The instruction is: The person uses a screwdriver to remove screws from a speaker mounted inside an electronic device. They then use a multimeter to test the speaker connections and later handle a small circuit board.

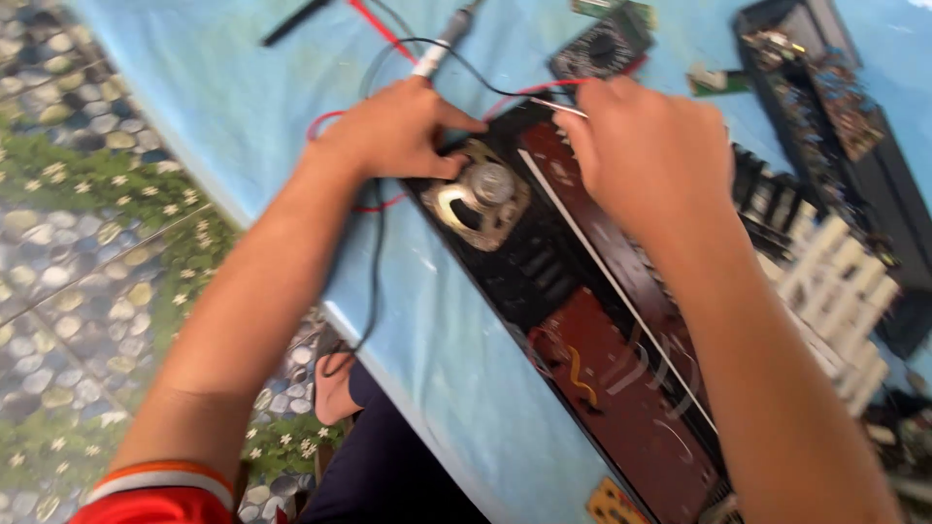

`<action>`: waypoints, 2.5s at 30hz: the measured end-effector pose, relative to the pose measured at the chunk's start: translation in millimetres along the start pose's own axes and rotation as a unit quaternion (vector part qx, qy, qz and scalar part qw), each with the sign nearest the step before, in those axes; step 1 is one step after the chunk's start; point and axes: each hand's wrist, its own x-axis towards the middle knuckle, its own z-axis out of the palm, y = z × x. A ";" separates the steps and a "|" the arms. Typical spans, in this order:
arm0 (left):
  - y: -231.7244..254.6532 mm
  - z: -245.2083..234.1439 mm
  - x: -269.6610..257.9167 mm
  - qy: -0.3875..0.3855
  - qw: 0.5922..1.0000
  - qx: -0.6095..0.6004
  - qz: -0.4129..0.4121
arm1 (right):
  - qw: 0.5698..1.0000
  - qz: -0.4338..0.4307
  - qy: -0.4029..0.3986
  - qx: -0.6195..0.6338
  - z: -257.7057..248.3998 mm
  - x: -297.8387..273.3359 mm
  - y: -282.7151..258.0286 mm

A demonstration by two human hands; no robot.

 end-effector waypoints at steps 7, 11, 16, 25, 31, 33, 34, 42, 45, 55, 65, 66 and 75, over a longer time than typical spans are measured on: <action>7.2 -1.9 6.5 -0.075 0.994 0.062 -0.047 | 0.890 0.290 -0.042 0.349 -68.4 -269.9 -13.8; 10.1 2.8 6.5 -0.137 0.968 0.148 -0.150 | 0.765 0.531 0.061 0.358 -54.4 -426.8 -42.8; -19.1 21.7 7.3 -0.214 0.919 0.254 -0.214 | 0.644 0.687 0.093 0.324 -61.9 -520.2 -81.5; 199.4 41.6 -12.6 0.180 0.972 0.099 0.115 | 0.619 0.648 0.164 0.412 -38.7 -544.9 -108.7; 323.6 101.9 5.9 0.102 0.967 0.032 0.233 | 0.734 0.467 0.022 0.493 -42.0 -510.7 -110.1; 343.5 119.7 13.6 0.048 0.939 0.012 0.342 | 0.756 0.454 0.028 0.471 -37.0 -515.3 -117.5; 352.5 124.1 17.2 0.041 0.941 0.014 0.335 | 0.752 0.452 0.025 0.479 -34.0 -522.8 -123.8; 357.8 174.2 -18.4 -0.312 0.887 0.119 0.319 | 0.785 0.505 0.125 0.336 -14.5 -545.4 -149.8; 343.3 181.1 -59.2 -0.232 0.928 0.187 0.223 | 0.776 0.519 0.137 0.331 -14.6 -547.5 -149.1; 337.8 188.3 -89.7 -0.156 0.981 0.058 0.094 | 0.768 0.528 0.137 0.335 -19.3 -542.9 -146.0; 325.0 198.2 -85.9 -0.182 0.979 0.022 0.088 | 0.768 0.536 0.122 0.328 -21.4 -540.8 -148.9; 324.3 198.7 -84.4 -0.194 0.975 0.015 0.103 | 0.768 0.535 0.126 0.328 -23.3 -539.3 -148.8; 318.3 191.0 -71.2 -0.163 0.960 0.047 0.222 | 0.758 0.535 0.166 0.333 -25.9 -541.1 -150.8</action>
